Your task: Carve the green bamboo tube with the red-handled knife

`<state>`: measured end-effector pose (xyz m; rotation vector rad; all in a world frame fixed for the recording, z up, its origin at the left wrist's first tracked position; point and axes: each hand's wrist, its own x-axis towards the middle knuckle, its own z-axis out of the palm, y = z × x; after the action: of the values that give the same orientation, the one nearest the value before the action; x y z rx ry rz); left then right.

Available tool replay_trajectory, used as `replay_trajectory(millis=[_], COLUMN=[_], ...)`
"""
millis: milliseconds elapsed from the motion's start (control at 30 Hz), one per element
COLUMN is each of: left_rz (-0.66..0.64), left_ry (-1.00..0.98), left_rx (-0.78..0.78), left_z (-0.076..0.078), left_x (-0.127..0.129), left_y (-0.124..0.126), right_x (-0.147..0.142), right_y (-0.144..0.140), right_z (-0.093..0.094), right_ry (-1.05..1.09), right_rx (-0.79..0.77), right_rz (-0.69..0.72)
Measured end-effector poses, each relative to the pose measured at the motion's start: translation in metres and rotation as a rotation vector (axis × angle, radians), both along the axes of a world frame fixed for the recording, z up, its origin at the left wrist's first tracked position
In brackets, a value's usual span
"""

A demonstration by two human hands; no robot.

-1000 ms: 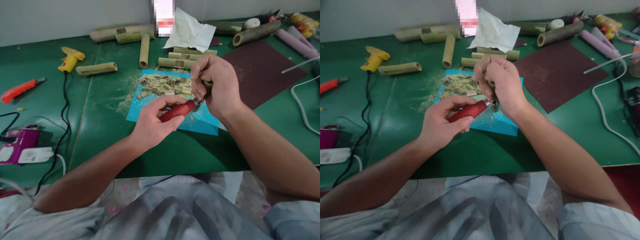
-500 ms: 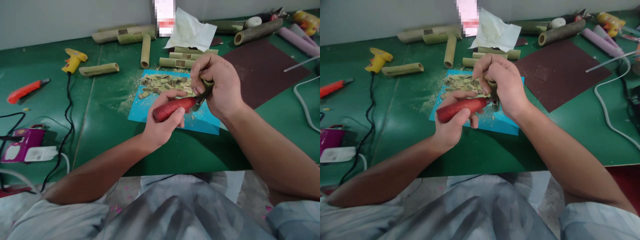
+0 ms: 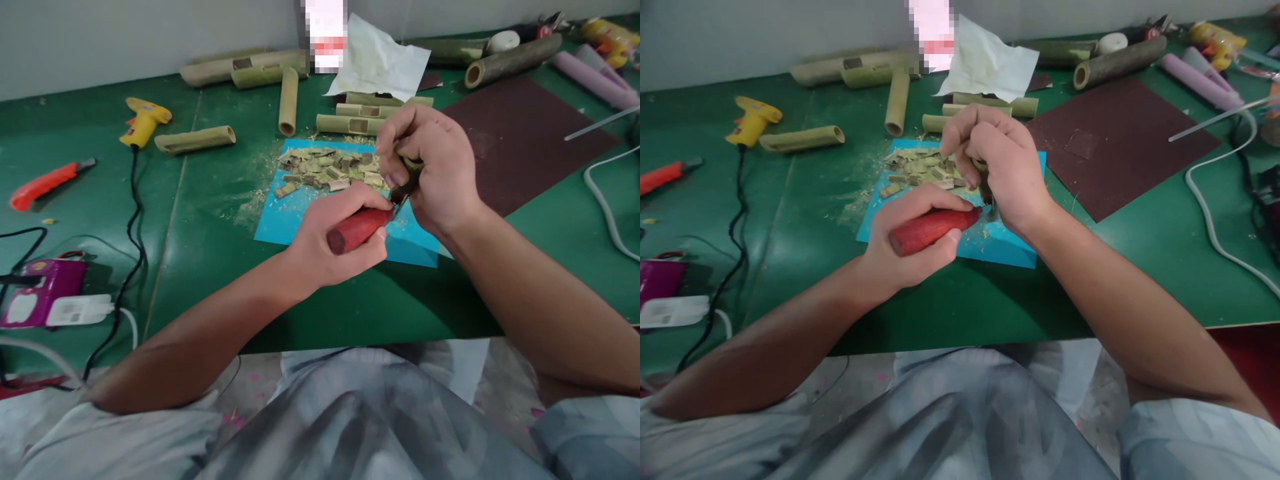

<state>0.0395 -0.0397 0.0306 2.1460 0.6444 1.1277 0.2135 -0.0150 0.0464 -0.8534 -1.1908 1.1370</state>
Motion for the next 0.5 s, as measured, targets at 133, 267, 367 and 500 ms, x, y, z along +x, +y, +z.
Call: replay_trajectory(millis=[133, 267, 367, 500], left_rz=[0.004, 0.062, 0.123, 0.164], left_ry=[-0.051, -0.123, -0.189, -0.172], left_rx=[-0.026, -0.155, -0.235, -0.26], left_z=[-0.003, -0.008, -0.011, -0.012], left_x=[-0.001, 0.0, -0.001, -0.004], left_y=[-0.001, -0.005, -0.008, -0.011], right_x=[0.002, 0.003, 0.003, 0.001], right_y=[0.001, 0.0, -0.002, -0.003], right_z=[-0.003, -0.006, -0.004, 0.001], right_ry=[0.008, 0.023, 0.0, -0.055], right_rx=[-0.001, -0.003, 0.012, -0.02], right_rz=[0.031, 0.076, 0.038, -0.017])
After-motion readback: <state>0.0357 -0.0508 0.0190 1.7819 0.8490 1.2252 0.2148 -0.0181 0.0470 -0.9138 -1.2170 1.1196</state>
